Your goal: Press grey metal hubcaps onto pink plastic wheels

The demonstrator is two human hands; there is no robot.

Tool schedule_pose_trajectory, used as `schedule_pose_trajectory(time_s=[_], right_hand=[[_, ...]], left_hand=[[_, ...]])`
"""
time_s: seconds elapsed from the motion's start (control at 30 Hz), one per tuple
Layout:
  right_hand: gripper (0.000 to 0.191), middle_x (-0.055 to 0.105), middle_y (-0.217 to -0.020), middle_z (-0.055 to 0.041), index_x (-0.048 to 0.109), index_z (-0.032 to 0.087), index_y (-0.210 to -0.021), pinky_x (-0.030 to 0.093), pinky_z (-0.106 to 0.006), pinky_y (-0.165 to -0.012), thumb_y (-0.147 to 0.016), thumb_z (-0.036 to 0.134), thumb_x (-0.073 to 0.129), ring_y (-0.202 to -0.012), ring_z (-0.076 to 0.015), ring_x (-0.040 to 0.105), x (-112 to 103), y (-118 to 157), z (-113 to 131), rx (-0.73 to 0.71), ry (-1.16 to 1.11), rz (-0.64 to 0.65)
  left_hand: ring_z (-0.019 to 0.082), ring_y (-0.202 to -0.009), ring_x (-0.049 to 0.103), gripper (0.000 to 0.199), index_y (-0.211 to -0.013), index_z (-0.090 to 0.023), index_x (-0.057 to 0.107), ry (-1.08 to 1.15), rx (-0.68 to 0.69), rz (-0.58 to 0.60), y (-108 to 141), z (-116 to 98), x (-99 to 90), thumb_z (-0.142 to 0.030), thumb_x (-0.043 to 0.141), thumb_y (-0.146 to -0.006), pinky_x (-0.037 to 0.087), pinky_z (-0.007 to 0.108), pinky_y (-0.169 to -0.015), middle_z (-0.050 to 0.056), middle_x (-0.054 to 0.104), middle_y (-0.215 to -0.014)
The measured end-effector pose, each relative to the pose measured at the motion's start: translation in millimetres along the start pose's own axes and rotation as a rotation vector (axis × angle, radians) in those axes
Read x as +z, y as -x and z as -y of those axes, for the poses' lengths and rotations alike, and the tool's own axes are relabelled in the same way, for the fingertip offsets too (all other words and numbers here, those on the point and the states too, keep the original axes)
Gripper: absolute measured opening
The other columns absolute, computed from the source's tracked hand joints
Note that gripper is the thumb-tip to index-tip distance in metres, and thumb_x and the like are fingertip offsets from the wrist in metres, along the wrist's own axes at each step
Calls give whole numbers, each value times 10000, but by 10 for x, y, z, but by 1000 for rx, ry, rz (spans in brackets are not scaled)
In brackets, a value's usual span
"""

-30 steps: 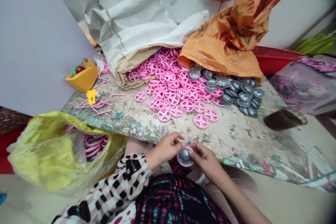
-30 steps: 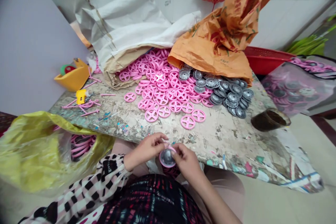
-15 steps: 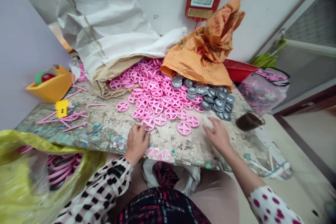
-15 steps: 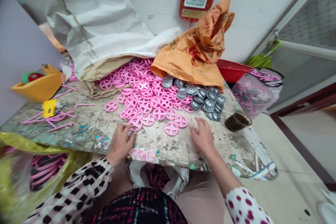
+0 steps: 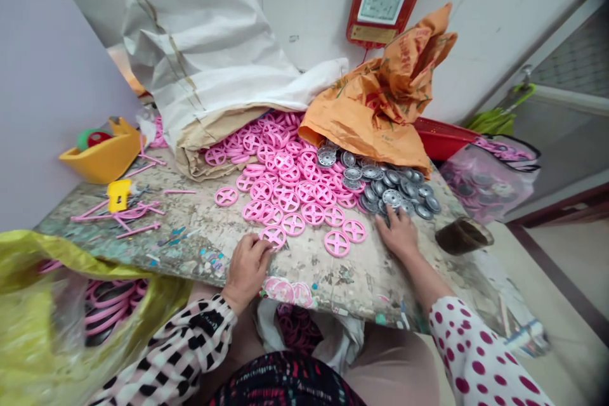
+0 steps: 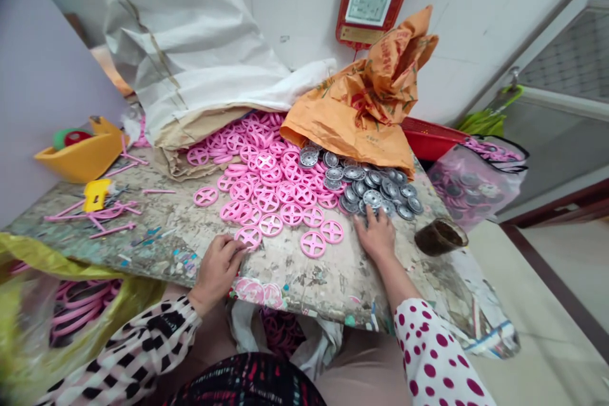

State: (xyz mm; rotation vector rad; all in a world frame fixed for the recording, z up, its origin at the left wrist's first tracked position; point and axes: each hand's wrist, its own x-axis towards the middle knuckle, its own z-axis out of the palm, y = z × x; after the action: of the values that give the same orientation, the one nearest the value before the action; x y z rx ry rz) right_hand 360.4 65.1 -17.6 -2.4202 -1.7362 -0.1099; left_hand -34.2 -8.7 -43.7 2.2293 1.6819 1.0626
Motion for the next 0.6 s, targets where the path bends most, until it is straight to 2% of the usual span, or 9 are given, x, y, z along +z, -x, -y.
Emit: schedule_pose_trajectory(time_s=[0.2, 0.4, 0.5, 0.6], right_hand=[[587, 347, -1462, -154, 422, 240, -1421, 291, -520, -1051, -927, 552, 358, -1335, -344, 313, -16, 458, 310, -211, -44, 16], [440, 533, -1292, -114, 606, 228, -1247, 350, -466, -1022, -934, 466, 407, -1216, -265, 443, -98, 771, 434, -463, -235, -6], [383, 616, -1107, -101, 689, 207, -1080, 404, -422, -951, -911, 446, 442, -1067, -245, 521, -188, 778, 418, -419, -366, -65], [361, 629, -937, -85, 706, 192, -961, 428, -383, -869, -889, 431, 446, -930, -230, 552, -281, 702, 433, -331, -403, -75]], left_hand=[[191, -891, 511, 191, -927, -163, 642, 49, 56, -21, 3, -25, -26, -269, 483, -908, 450, 332, -795, 79, 512, -937], [190, -913, 510, 200, -933, -174, 657, 40, 143, 11, 41, -42, -32, -274, 485, -909, 457, 335, -813, 86, 527, -963], [200, -923, 510, 196, -932, -177, 658, 16, 229, 40, 53, -56, -34, -274, 490, -906, 455, 344, -809, 91, 540, -976], [202, -930, 512, 188, -936, -179, 653, 7, 276, 70, 52, -67, -40, -264, 489, -906, 454, 340, -813, 92, 547, -983]])
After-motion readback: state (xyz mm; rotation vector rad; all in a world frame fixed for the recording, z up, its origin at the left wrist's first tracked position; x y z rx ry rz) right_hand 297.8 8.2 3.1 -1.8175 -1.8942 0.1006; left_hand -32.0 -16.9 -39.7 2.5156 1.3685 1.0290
